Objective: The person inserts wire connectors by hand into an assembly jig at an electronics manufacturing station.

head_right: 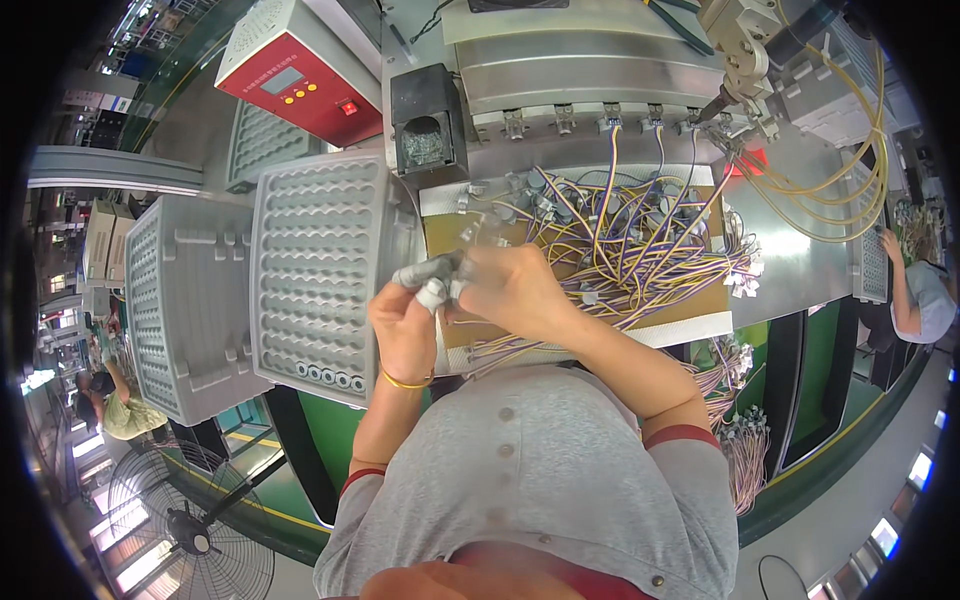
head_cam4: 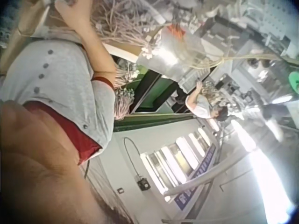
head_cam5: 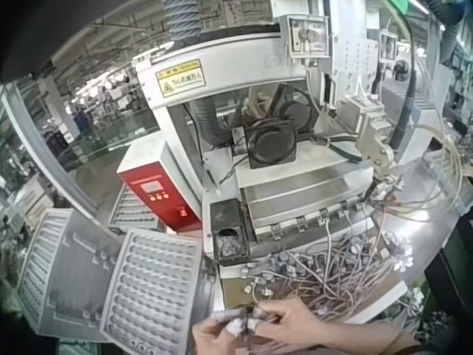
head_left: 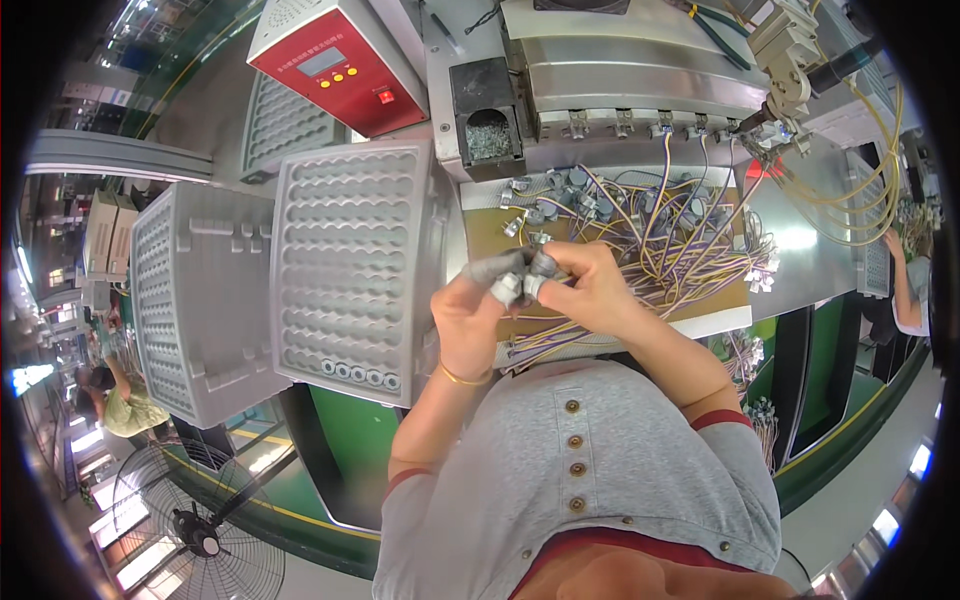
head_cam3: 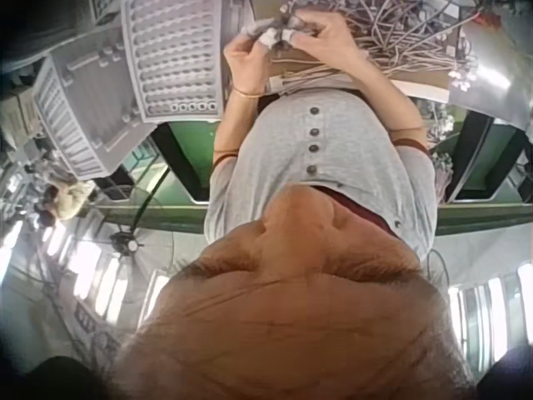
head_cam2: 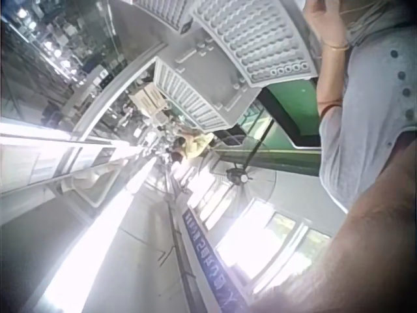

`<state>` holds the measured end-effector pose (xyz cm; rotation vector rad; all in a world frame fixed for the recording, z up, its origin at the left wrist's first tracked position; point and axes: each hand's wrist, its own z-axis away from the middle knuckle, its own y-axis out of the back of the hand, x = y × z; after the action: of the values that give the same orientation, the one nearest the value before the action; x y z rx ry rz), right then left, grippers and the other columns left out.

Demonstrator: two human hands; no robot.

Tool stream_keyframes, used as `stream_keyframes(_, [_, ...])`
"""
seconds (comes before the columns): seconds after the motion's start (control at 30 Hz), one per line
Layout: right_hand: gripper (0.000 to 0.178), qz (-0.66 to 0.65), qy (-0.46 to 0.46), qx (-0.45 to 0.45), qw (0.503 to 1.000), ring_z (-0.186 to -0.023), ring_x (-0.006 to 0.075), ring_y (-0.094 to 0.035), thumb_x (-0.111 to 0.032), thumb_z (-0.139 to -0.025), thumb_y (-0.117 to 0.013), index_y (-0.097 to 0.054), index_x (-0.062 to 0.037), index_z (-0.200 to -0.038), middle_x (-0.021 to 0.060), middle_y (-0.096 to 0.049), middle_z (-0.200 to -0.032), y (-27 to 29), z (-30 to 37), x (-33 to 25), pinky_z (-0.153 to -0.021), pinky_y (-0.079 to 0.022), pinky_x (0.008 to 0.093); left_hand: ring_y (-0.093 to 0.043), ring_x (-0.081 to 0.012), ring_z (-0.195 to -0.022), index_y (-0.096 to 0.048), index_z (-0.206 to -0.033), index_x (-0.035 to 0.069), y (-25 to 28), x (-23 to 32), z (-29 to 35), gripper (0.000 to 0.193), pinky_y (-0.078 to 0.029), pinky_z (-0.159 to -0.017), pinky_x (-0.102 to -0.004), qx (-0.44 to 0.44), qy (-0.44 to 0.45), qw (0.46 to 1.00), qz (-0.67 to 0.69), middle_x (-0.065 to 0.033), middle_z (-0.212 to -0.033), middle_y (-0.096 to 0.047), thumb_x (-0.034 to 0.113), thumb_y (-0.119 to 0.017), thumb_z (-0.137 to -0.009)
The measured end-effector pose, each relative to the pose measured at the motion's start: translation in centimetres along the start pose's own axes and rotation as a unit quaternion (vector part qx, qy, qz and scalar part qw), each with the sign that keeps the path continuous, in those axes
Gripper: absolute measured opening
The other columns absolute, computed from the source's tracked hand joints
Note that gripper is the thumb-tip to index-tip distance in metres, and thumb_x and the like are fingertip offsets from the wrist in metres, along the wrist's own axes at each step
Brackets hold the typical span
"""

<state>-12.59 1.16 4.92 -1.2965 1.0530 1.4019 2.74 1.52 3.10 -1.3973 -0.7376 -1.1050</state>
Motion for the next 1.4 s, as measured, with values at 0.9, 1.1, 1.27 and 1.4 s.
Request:
stream_keyframes(0.9, [0.011,-0.17,0.017,0.383,0.908,-0.043,0.0144,-0.052,-0.005,-0.074,-0.05,-0.049,0.0028,-0.067,0.0079,-0.054,-0.059,3.4,-6.3,2.7,-0.037,-0.041,0.0238,-0.044,-0.0246,-0.059,-0.06,-0.071,0.005,7.5,-5.7,1.3,0.019,-0.036,-0.05,-0.0337,-0.096,-0.3,0.708,-0.632,-0.0086,-0.062,-0.045,0.0,-0.056,-0.053])
stream_keyframes(1.1, [0.014,-0.076,0.033,0.381,0.921,-0.047,0.0167,-0.056,-0.007,-0.077,-0.05,-0.05,0.0038,-0.068,0.0108,-0.057,-0.063,3.9,-6.7,2.2,-0.044,-0.047,0.0275,-0.056,-0.0089,-0.062,-0.065,-0.09,0.004,5.4,-2.8,1.3,0.02,-0.043,-0.057,-0.0209,-0.043,-0.019,0.908,-0.416,-0.0085,-0.076,-0.064,0.002,-0.065,-0.07])
stream_keyframes(1.27, [0.015,0.248,0.138,0.299,0.911,-0.048,0.0116,-0.056,-0.015,-0.076,-0.057,-0.058,0.0002,-0.076,0.0079,-0.06,-0.06,5.1,-2.2,0.7,-0.044,-0.042,0.024,-0.054,-0.0116,-0.059,-0.065,-0.086,0.002,4.1,-1.6,1.2,0.022,-0.043,-0.054,-0.0222,-0.023,-0.085,0.938,-0.334,-0.0095,-0.075,-0.063,-0.004,-0.062,-0.066])
stream_keyframes(1.4, [0.014,0.243,0.152,0.047,0.957,-0.047,0.0136,-0.052,-0.012,-0.071,-0.06,-0.058,-0.0032,-0.082,0.009,-0.054,-0.057,1.3,0.3,0.2,-0.044,-0.041,0.0277,-0.056,-0.0259,-0.059,-0.063,-0.083,0.0,2.1,1.4,0.3,0.031,-0.045,-0.053,-0.0285,0.001,-0.359,0.796,-0.487,-0.0133,-0.072,-0.06,-0.009,-0.055,-0.054])
